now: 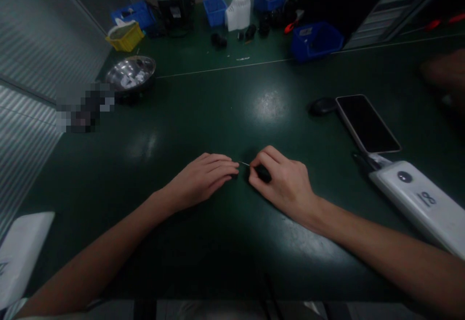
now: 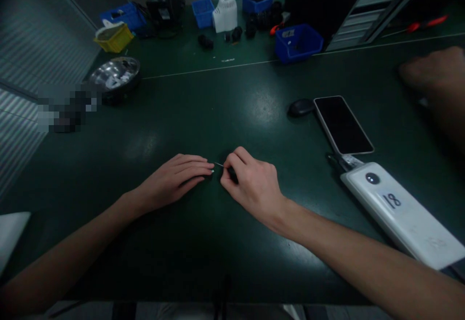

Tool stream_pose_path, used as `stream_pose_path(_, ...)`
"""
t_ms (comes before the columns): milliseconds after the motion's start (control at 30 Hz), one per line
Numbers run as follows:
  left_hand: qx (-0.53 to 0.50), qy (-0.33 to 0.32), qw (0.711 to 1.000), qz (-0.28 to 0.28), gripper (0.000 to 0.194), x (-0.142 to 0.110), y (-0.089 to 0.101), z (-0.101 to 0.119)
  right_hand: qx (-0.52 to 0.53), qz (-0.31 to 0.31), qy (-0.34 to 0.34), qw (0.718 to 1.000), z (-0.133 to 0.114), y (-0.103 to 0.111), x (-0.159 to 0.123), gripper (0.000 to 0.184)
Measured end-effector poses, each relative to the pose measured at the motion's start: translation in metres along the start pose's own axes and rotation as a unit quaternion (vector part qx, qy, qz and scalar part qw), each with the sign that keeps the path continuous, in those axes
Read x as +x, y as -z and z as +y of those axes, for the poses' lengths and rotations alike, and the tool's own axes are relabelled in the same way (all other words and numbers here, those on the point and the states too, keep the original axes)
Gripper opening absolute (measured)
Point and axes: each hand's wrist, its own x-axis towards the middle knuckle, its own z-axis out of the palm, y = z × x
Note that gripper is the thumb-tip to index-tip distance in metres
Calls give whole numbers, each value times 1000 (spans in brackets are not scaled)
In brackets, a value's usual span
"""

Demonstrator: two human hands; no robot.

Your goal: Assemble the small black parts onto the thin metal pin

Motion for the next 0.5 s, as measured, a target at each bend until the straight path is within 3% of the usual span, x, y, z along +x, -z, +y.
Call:
stream_pose_path(100,17,46,999,20,29,-11,17,-24,11,0,3,1000,0,1,1,9)
stream_pose_path(233,61,216,968,111,31,-54,50,-79,25,3,4,1000,1,2,1,8)
stream_pose_path(333,109,348,908,204,37,-113,76,-122,34,5,2,999,0,3,0,8)
stream_pose_path(500,169,541,746,349,47,-208,107,-169,35,4,0,999,0,3,1,8)
